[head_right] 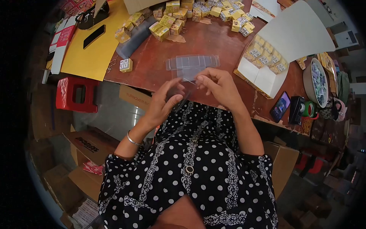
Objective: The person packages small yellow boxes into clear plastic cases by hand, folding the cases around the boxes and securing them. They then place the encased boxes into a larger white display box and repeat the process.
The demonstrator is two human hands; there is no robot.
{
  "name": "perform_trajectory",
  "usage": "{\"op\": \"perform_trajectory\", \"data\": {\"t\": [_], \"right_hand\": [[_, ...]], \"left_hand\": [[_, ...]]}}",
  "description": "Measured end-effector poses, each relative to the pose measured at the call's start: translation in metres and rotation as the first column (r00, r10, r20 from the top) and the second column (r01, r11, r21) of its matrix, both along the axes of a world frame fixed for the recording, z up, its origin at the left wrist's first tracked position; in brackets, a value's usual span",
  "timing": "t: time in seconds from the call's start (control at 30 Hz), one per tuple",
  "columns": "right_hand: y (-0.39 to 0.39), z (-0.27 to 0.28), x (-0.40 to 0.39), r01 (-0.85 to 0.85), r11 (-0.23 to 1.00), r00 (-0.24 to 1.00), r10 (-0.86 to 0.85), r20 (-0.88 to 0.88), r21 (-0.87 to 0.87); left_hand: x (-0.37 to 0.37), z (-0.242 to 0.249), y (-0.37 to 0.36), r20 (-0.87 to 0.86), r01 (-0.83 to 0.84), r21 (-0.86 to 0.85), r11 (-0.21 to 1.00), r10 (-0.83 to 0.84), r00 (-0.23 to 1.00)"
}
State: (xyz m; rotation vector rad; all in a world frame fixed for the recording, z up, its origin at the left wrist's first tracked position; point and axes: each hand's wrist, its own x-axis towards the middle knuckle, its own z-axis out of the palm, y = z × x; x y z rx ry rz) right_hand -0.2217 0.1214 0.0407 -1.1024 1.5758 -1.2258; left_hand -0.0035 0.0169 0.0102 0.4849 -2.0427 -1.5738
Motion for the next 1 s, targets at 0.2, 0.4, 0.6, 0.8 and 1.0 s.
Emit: {"op": "perform_trajectory", "data": {"t": [0.2,0.4,0.6,0.8,1.0], "right_hand": [[-0.052,-0.002,-0.012,-0.053,0.998,0.979,0.045,0.197,0.036],[-0.175,-0.036,-0.029,0.117,0.956,0.840,-0.239,-0.487,-0.268],[-0.247,-0.042,-0.014,0.196,0.923,0.353,-0.382,-0.854,-0.332],[-0.261,-0.054,-0.018,0.104,0.912,0.222,-0.409,-0.885,-0.396],[-0.197,-0.023,-0.033,0.052,0.854,0.374,-0.497,-0.783,-0.518]], "left_hand": [[0.023,0.000,-0.006,0.019,-0.087,0.021,0.996,0.087,0.996],[0.045,-0.038,-0.018,0.011,-0.167,0.434,0.885,0.180,0.984],[0.053,-0.041,-0.020,0.002,-0.204,0.512,0.835,0.236,0.972],[0.048,-0.043,-0.018,0.017,-0.209,0.508,0.836,0.232,0.972],[0.048,-0.033,-0.021,-0.055,-0.185,0.546,0.817,0.255,0.965]]}}
